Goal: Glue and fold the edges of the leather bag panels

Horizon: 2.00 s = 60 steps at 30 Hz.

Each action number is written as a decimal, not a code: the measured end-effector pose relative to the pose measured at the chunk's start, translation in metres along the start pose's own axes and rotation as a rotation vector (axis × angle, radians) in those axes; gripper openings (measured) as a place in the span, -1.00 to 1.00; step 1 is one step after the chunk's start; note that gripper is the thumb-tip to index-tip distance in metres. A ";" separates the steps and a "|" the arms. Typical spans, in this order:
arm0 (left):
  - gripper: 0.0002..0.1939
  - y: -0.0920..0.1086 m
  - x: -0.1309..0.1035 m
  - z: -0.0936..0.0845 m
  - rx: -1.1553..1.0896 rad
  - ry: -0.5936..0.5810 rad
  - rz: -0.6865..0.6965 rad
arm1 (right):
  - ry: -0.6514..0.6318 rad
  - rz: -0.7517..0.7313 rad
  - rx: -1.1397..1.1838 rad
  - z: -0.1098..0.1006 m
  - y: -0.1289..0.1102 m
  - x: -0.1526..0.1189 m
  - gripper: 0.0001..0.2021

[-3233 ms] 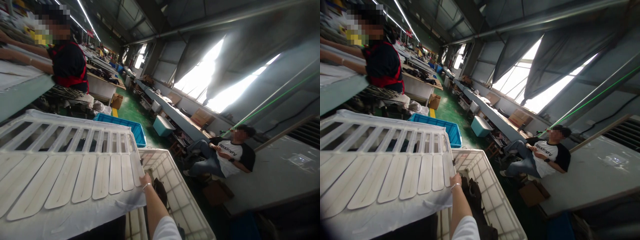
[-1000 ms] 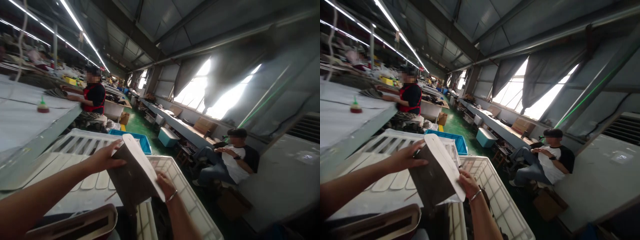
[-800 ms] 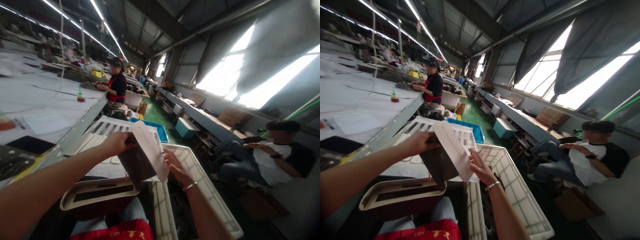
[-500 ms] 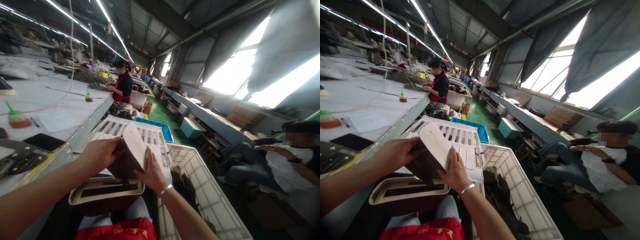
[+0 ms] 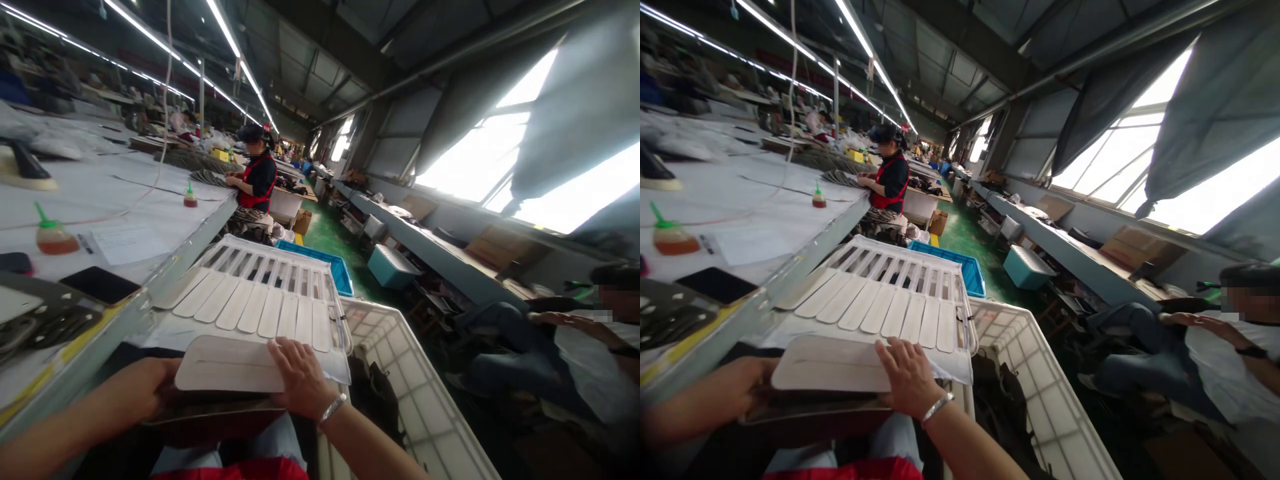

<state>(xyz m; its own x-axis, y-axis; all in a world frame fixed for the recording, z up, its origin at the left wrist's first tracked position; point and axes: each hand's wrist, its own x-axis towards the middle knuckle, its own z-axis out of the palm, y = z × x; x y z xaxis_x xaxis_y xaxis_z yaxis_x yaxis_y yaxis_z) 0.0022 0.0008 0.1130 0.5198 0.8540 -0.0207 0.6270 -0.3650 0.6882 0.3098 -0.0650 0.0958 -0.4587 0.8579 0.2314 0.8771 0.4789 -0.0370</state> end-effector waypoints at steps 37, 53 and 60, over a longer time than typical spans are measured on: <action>-0.53 0.023 -0.016 0.098 0.228 -0.177 0.232 | -0.446 -0.013 0.400 -0.004 -0.016 0.045 -0.10; -0.10 0.073 0.029 0.099 0.517 -0.507 0.418 | -0.541 0.648 1.193 0.032 0.030 -0.027 -0.68; -0.04 0.063 0.037 0.091 0.428 -0.525 0.381 | -0.348 0.706 1.192 0.032 0.029 -0.026 -0.60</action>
<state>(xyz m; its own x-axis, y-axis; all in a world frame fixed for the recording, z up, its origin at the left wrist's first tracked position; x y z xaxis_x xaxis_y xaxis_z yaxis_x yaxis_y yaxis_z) 0.1138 -0.0248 0.0894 0.8844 0.3920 -0.2532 0.4635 -0.8012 0.3786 0.3423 -0.0678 0.0572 -0.1484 0.8958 -0.4191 0.3703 -0.3426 -0.8634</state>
